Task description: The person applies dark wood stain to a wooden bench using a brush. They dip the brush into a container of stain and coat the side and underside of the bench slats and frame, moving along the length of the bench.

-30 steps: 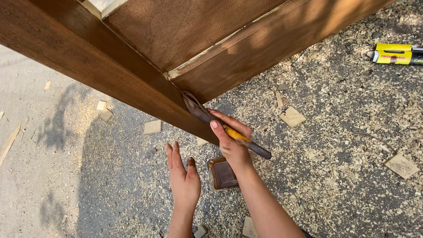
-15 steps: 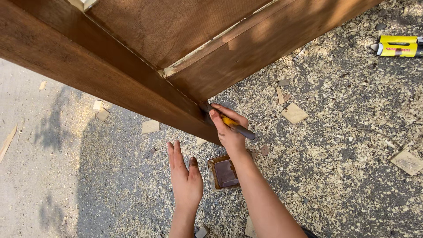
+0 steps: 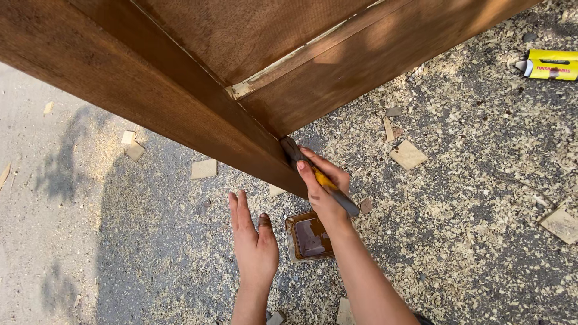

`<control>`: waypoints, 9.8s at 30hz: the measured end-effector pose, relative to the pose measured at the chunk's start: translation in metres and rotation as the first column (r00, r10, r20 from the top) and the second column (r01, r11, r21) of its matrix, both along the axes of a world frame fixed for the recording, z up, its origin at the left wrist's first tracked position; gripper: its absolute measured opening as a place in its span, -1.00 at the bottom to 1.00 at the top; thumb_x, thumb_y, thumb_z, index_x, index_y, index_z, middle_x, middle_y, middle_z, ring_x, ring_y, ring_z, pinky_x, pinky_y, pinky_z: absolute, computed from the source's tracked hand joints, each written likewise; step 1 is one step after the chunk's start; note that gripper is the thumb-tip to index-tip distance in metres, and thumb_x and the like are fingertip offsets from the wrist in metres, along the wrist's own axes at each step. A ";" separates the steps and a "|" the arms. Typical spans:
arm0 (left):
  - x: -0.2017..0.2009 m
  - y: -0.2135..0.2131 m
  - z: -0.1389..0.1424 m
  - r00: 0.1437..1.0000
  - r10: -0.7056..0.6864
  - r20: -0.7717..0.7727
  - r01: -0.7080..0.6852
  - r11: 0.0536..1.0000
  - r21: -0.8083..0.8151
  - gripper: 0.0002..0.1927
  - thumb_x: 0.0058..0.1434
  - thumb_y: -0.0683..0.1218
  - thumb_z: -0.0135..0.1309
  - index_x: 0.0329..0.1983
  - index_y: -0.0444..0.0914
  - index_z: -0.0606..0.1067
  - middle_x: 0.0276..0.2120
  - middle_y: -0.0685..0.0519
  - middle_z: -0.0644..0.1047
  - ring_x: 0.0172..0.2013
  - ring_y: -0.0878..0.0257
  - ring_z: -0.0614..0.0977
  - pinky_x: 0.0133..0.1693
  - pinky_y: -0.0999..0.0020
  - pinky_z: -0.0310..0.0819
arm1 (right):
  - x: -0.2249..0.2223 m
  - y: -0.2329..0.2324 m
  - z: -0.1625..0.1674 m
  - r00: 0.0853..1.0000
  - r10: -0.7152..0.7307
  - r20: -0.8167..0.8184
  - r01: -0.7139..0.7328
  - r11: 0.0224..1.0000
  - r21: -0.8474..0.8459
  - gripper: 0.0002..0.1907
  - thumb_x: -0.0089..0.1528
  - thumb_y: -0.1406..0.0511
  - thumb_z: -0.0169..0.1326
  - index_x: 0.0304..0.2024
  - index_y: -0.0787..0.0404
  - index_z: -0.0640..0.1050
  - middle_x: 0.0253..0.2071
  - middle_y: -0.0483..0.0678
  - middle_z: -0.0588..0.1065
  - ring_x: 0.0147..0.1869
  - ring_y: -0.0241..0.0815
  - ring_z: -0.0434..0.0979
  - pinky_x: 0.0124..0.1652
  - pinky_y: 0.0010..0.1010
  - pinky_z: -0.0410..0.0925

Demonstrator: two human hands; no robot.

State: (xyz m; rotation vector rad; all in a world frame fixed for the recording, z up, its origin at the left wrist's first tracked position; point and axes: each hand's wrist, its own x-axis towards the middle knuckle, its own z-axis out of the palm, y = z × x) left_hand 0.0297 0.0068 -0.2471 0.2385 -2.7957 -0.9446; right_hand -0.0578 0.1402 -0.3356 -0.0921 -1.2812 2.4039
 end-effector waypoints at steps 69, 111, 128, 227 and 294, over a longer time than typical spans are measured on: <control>0.039 0.006 -0.074 0.983 -0.065 0.171 0.065 0.998 0.004 -0.20 0.13 -0.31 -0.10 0.49 -0.36 0.05 0.52 -0.28 -0.02 0.49 -0.20 0.05 0.38 0.03 0.09 | 0.118 0.040 -0.144 0.964 0.152 0.219 -0.266 0.516 0.814 -0.77 0.17 0.27 0.30 -0.12 0.13 0.71 -0.16 0.02 0.69 -0.37 -0.30 0.70 -0.38 -0.56 0.55; 0.039 0.018 -0.085 0.978 -0.093 0.188 0.090 0.996 0.023 -0.24 0.16 -0.32 -0.11 0.49 -0.34 0.07 0.49 -0.34 0.00 0.46 -0.27 0.08 0.34 0.02 0.11 | 0.006 0.013 -0.092 0.945 -0.037 0.325 0.076 0.991 -0.108 -0.78 0.20 0.32 0.29 -0.16 0.33 0.67 -0.26 -0.08 0.65 -0.21 -0.37 0.61 -0.12 -0.58 0.46; 0.018 0.022 -0.054 0.995 -0.055 0.083 0.050 0.997 0.066 -0.27 0.22 -0.23 -0.08 0.49 -0.32 0.07 0.50 -0.28 0.00 0.44 -0.22 0.13 0.31 0.05 0.13 | 0.008 -0.006 -0.021 0.955 -0.148 0.255 0.122 0.986 0.114 -0.74 0.25 0.32 0.27 -0.10 0.42 0.67 -0.27 0.01 0.65 -0.23 -0.35 0.59 -0.18 -0.56 0.44; 0.033 0.008 -0.077 0.963 -0.036 0.267 0.033 0.999 0.017 -0.32 0.31 -0.17 -0.13 0.51 -0.27 0.04 0.53 -0.21 -0.05 0.45 -0.18 0.11 0.29 0.04 0.20 | -0.004 0.043 -0.136 0.830 0.002 0.558 -0.019 1.000 0.024 -0.79 0.14 0.28 0.32 -0.31 0.30 0.63 -0.29 -0.02 0.63 -0.28 -0.25 0.61 -0.22 -0.47 0.47; 0.029 -0.048 -0.067 0.994 0.086 0.072 -0.096 0.985 0.141 -0.26 0.20 -0.18 -0.02 0.47 -0.40 0.12 0.49 -0.35 0.00 0.46 -0.29 0.06 0.40 -0.03 -0.01 | 0.094 0.021 -0.109 0.840 -0.123 0.528 -0.450 0.384 0.806 -0.76 0.23 0.19 0.24 -0.11 0.13 0.65 -0.24 0.04 0.68 -0.36 -0.19 0.68 -0.34 -0.33 0.52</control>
